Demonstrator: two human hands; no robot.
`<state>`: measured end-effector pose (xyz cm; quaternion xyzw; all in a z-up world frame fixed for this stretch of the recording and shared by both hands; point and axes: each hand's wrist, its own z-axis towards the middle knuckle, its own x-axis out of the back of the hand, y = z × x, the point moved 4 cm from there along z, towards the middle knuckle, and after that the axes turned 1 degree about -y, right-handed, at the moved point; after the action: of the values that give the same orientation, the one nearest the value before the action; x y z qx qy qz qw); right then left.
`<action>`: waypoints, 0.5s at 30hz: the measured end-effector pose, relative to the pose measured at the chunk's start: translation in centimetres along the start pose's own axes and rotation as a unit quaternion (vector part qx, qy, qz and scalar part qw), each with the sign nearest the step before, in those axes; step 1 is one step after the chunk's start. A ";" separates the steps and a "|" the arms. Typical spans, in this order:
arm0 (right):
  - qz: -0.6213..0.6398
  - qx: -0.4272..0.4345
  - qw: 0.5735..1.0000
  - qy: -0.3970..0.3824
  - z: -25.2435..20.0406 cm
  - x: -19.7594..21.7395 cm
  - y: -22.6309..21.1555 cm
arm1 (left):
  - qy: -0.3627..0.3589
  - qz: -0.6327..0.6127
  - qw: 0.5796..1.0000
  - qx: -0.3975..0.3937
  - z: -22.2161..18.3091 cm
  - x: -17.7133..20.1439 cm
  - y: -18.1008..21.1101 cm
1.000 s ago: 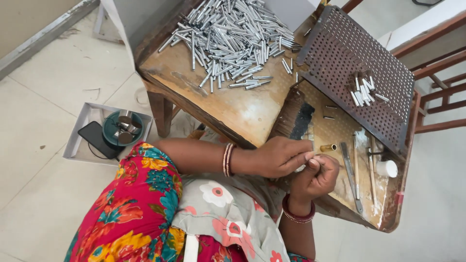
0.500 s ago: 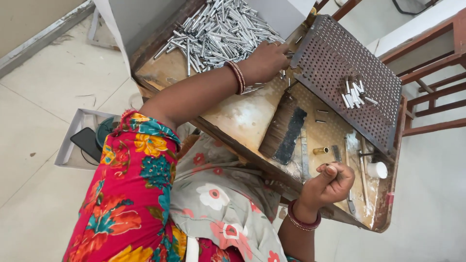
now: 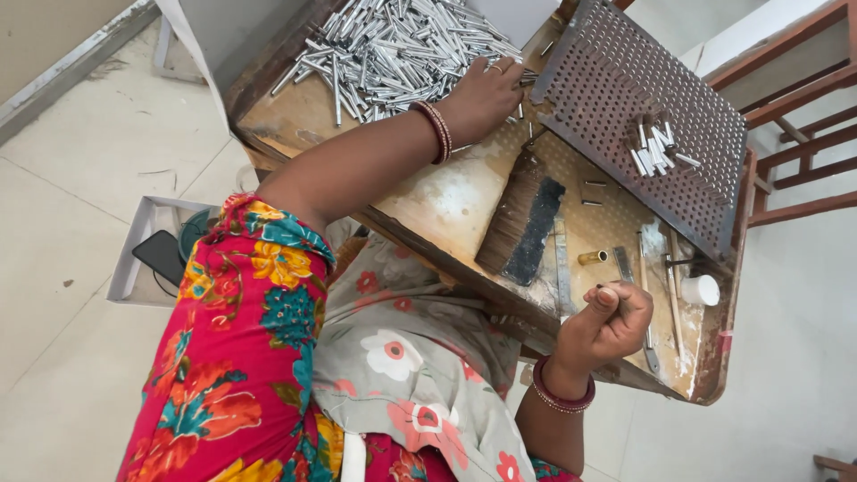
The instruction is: Manually assembling small metal components by inserting pins into tubes.
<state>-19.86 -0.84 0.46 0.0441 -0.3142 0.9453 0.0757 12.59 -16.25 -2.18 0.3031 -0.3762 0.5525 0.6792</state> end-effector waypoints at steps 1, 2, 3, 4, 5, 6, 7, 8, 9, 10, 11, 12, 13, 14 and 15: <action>0.000 -0.002 1.000 0.001 -0.1 0.0 0.0 | -0.002 0.000 1.000 -0.001 -0.1 0.5 0.0; 0.002 -0.007 1.000 0.001 -0.1 0.0 0.0 | -0.026 0.000 1.000 -0.001 -0.1 0.8 0.0; 0.004 -0.012 1.000 0.000 0.0 0.0 0.1 | -0.049 0.000 0.999 -0.001 -0.1 1.2 0.0; 0.004 -0.010 1.000 0.002 0.0 0.1 0.3 | -0.048 0.001 0.999 -0.003 -0.1 1.2 -0.3; 0.008 -0.007 1.000 0.003 0.1 0.2 0.5 | -0.050 0.020 0.999 0.007 0.0 1.2 -0.6; 0.012 -0.005 1.000 0.005 0.1 0.3 0.6 | -0.053 0.039 0.998 0.017 0.0 1.2 -0.9; 0.011 -0.005 1.000 0.007 0.1 0.4 0.7 | -0.053 0.039 0.998 0.015 -0.1 1.4 -0.9; 0.015 -0.011 1.000 0.011 0.1 0.5 0.9 | -0.081 0.021 0.996 0.023 -0.3 1.4 -1.0; 0.019 -0.016 1.000 0.014 0.0 0.6 1.1 | -0.108 0.002 0.994 0.031 -0.5 1.5 -1.1; 0.019 -0.015 1.000 0.015 0.0 0.6 1.0 | -0.107 0.003 0.994 0.031 -0.5 1.1 -1.2; 0.020 -0.023 0.999 0.014 -0.1 0.5 1.0 | -0.062 -0.010 0.998 0.020 -0.5 1.1 -1.2; 0.022 -0.030 0.999 0.012 -0.1 0.5 1.0 | -0.017 -0.023 1.000 0.010 -0.6 1.1 -1.3; 0.022 -0.028 0.999 0.012 -0.1 0.6 1.0 | -0.015 -0.022 1.000 0.011 -0.6 1.5 -1.0; 0.022 -0.028 0.999 0.014 -0.2 0.7 1.0 | -0.042 -0.047 0.998 0.022 -0.7 1.6 -0.9; 0.022 -0.029 0.999 0.017 -0.2 0.8 1.0 | -0.068 -0.072 0.995 0.033 -0.8 1.8 -0.7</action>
<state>-20.80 -1.39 -0.22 0.0190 -0.3410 0.9378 0.0616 13.62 -14.80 -1.11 0.3883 -0.3805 0.4923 0.6798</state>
